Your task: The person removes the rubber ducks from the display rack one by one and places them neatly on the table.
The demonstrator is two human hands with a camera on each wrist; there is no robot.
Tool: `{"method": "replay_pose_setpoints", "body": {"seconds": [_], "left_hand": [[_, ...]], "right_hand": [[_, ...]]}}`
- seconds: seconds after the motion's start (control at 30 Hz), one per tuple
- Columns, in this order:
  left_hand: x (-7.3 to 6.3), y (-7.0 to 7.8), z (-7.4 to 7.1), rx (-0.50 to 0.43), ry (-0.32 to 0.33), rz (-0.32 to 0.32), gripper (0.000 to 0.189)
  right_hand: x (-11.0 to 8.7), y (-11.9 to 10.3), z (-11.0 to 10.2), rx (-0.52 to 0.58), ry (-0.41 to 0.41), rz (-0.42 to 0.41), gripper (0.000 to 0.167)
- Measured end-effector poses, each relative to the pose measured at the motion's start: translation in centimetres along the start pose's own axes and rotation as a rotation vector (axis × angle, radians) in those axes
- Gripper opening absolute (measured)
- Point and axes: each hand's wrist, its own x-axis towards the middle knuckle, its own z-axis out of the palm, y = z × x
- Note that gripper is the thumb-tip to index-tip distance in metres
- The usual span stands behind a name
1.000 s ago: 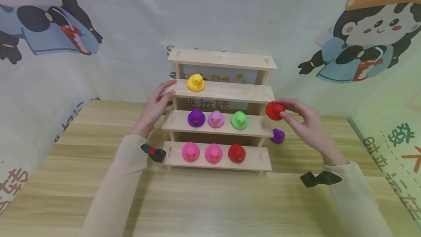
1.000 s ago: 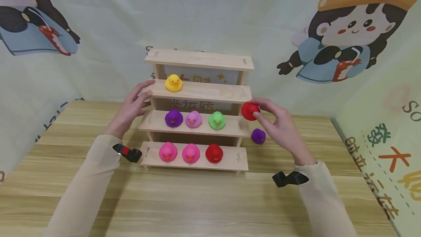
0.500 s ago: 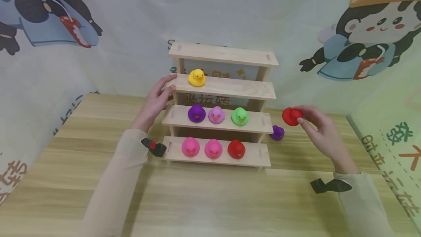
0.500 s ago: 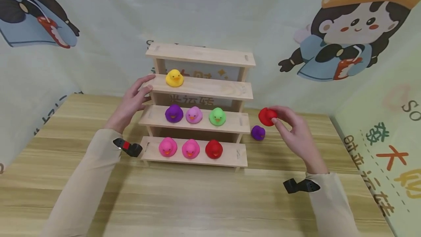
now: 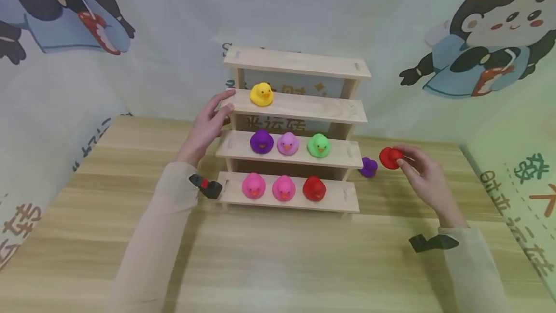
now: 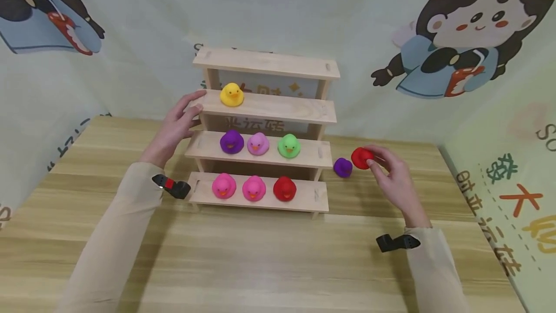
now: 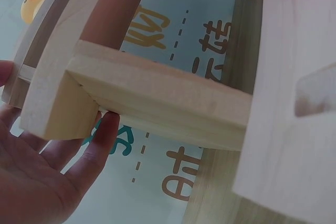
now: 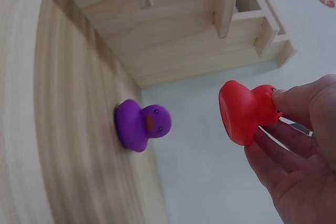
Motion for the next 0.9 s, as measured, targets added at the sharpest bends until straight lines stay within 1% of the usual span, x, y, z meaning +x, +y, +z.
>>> {"method": "replay_pose_setpoints", "body": {"seconds": [0.2, 0.3, 0.47, 0.63, 0.77, 0.9], "left_hand": [[0.2, 0.2, -0.1, 0.004, 0.004, 0.012, 0.047], [0.1, 0.2, 0.0, 0.017, 0.007, 0.009, 0.047], [0.0, 0.1, 0.0, 0.021, 0.016, 0.014, 0.046], [-0.1, 0.3, 0.0, 0.023, 0.006, 0.010, 0.047], [-0.1, 0.2, 0.0, 0.017, 0.006, 0.011, 0.047], [-0.1, 0.2, 0.0, 0.013, 0.010, 0.022, 0.046]], "right_hand": [[-0.2, 1.9, 0.1, 0.015, 0.003, 0.072, 0.030], [-0.4, 2.7, 0.2, -0.001, 0.001, 0.112, 0.029], [-0.5, 3.6, 0.5, -0.043, -0.020, 0.201, 0.030], [-0.5, 4.5, 0.6, -0.048, -0.056, 0.280, 0.032], [-0.6, 4.9, 0.7, -0.055, -0.082, 0.325, 0.032], [-0.7, 5.2, 0.8, -0.060, -0.088, 0.352, 0.032]]}}
